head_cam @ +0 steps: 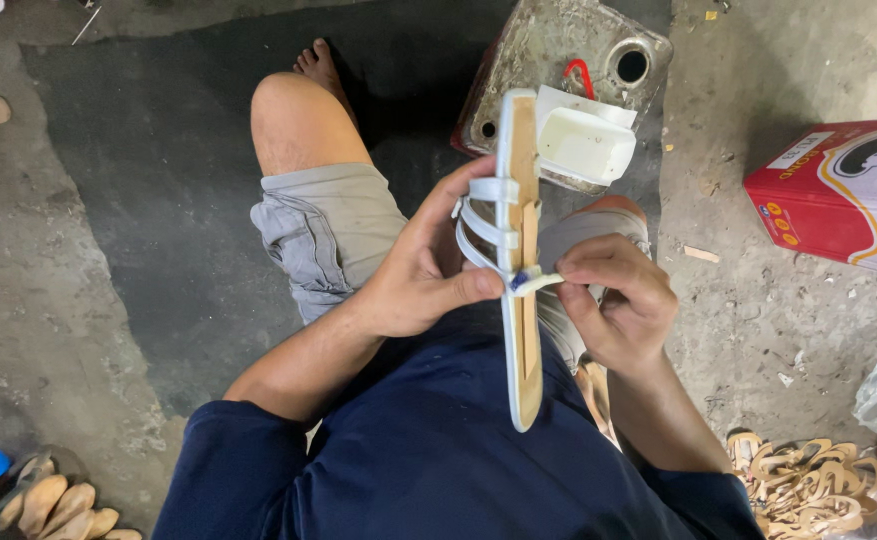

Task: The person sits on the floor and applies a white substance to the soles of several sandals using a toothbrush. They repeatedly dip the toothbrush into a container and brush the substance onto the sandal soles, then place the sandals on a nearby rack.

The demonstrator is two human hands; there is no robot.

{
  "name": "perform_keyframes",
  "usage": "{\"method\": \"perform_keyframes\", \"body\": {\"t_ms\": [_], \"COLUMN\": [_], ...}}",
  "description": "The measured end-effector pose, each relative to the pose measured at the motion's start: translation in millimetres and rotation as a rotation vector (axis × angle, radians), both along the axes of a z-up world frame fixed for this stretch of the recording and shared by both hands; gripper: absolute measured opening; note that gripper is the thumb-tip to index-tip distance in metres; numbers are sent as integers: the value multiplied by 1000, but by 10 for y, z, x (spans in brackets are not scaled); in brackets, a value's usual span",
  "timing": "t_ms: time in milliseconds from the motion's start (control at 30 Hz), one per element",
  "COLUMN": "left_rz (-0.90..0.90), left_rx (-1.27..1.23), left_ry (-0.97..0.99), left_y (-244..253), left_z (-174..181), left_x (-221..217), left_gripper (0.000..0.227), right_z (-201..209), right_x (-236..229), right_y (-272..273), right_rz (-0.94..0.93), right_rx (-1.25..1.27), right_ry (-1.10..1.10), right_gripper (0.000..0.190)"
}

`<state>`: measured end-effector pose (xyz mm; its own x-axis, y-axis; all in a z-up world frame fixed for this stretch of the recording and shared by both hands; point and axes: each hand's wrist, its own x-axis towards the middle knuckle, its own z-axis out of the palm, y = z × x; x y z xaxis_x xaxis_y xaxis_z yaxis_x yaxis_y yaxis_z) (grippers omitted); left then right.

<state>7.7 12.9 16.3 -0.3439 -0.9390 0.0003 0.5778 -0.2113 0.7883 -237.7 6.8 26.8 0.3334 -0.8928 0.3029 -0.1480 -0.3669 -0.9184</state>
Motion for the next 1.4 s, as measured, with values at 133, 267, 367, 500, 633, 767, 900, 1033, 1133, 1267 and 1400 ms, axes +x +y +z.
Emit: {"method": "perform_keyframes", "body": {"t_ms": [133,267,367,500,633,767,900,1033,1133,1267,1400], "left_rz": [93,84,17,2,-54,-42,90,-45,-152,-46,39], "left_rx": [-13,-29,19,-4,37,31,125,159,166,309,286], "left_ry": [-38,-58,-14,-14,33,23,165,247,251,375,407], "left_y": [1,-3,-10,-20,15,18,-21,-15,16,-48,-156], "left_z": [-35,-48,-32,-9,-18,-82,-231,-378,-453,-505,-631], "left_x": [-1,-4,-28,-26,-14,-31,-12,29,25,49,181], "left_gripper": [95,93,96,97,98,98,99,97,95,89,85], "right_z": [35,53,40,76,120,72,144,204,155,252,268], "right_x": [-47,-124,-123,-117,-108,-40,-18,41,116,161,5], "right_y": [12,5,21,8,-12,-23,-17,-81,-238,-204,-21], "right_rz": [6,30,-37,-40,-27,-78,101,-27,-263,-148,37], "right_rx": [-76,-45,-39,-38,-18,-56,44,104,-71,-64,23], "right_ry": [70,100,202,128,153,115,55,244,440,392,390], "right_gripper": [11,13,12,11,12,14,15,15,14,14,14]}}
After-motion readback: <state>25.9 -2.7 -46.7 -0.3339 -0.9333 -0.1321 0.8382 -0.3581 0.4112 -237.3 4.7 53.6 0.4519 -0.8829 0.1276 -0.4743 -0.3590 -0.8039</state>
